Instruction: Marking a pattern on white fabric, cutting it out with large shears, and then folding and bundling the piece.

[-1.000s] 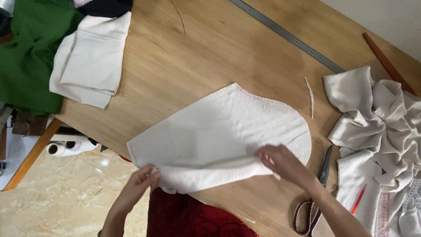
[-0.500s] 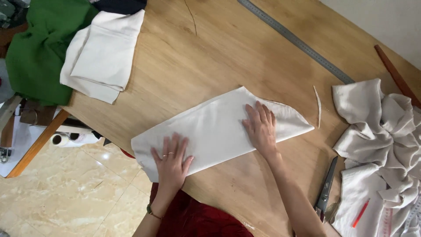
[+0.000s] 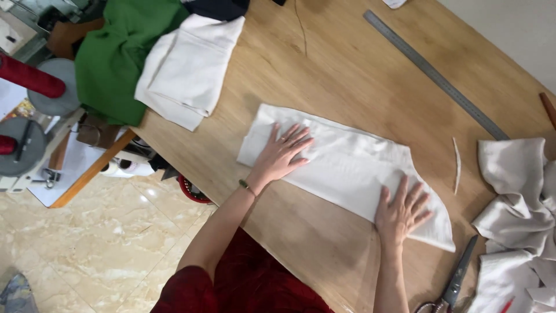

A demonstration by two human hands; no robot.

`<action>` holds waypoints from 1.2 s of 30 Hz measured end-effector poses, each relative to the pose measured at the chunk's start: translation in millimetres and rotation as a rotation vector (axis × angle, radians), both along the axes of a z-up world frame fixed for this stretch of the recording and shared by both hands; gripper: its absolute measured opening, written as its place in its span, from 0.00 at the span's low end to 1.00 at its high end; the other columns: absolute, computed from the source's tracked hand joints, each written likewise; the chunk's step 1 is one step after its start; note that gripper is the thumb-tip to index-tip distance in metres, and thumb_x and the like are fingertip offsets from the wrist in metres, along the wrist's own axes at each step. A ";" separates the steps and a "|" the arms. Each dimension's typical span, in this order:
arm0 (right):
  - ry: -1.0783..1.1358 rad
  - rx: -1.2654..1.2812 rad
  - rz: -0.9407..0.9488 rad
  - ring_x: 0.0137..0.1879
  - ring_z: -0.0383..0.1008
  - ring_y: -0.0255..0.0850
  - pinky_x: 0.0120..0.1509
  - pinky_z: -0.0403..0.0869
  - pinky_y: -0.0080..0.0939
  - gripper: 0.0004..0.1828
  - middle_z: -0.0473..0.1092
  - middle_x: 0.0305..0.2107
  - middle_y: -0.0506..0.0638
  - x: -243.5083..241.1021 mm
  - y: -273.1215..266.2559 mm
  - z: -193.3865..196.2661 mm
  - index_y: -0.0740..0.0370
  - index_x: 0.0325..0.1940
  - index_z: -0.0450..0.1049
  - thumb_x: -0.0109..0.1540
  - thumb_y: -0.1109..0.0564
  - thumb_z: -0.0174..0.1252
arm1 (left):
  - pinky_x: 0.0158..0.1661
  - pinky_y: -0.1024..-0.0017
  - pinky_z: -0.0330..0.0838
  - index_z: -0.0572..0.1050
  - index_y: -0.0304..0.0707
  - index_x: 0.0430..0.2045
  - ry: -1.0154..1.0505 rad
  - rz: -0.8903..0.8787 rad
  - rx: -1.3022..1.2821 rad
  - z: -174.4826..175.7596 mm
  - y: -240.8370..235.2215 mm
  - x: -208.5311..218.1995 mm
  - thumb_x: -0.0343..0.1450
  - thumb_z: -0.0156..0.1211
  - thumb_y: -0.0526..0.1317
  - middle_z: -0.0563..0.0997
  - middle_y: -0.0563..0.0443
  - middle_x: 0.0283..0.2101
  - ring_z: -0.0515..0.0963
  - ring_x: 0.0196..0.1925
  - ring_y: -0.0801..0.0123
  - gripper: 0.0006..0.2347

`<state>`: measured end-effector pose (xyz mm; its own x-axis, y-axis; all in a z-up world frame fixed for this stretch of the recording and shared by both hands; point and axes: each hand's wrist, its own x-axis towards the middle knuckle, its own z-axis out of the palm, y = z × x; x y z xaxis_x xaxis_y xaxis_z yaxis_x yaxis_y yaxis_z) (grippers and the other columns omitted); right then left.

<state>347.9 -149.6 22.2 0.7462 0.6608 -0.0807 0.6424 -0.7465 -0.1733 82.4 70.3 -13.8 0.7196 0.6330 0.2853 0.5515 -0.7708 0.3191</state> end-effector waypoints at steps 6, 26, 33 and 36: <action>0.124 0.028 -0.184 0.82 0.23 0.61 0.75 0.27 0.78 0.42 0.32 0.79 0.59 -46.3 -10.1 11.2 0.44 0.82 0.39 0.67 0.28 0.28 | 0.58 0.46 0.64 0.77 0.42 0.48 -0.368 0.344 0.230 35.2 101.1 -90.4 0.66 0.65 0.34 0.76 0.42 0.58 0.72 0.64 0.47 0.16; 0.690 0.492 -0.319 0.75 0.55 0.49 0.76 0.54 0.58 0.39 0.54 0.74 0.52 -231.5 31.7 120.8 0.51 0.78 0.53 0.66 0.35 0.35 | 0.46 0.54 0.66 0.67 0.52 0.63 -0.112 0.357 -0.551 128.0 143.7 -72.6 0.68 0.57 0.56 0.81 0.44 0.46 0.77 0.48 0.46 0.28; 1.003 0.739 -0.471 0.65 0.74 0.50 0.67 0.74 0.48 0.34 0.69 0.62 0.58 -226.0 67.5 120.5 0.59 0.73 0.60 0.66 0.43 0.42 | 0.36 0.57 0.72 0.78 0.41 0.49 -0.188 0.040 -0.289 86.6 82.4 -67.8 0.70 0.61 0.51 0.84 0.44 0.36 0.81 0.37 0.51 0.18; 0.989 0.657 -0.367 0.63 0.75 0.46 0.64 0.76 0.46 0.30 0.70 0.60 0.55 -216.7 74.7 109.8 0.58 0.71 0.63 0.66 0.45 0.44 | 0.34 0.56 0.70 0.81 0.42 0.38 -0.386 0.301 0.065 72.8 119.4 -121.8 0.60 0.65 0.36 0.82 0.48 0.38 0.79 0.40 0.52 0.13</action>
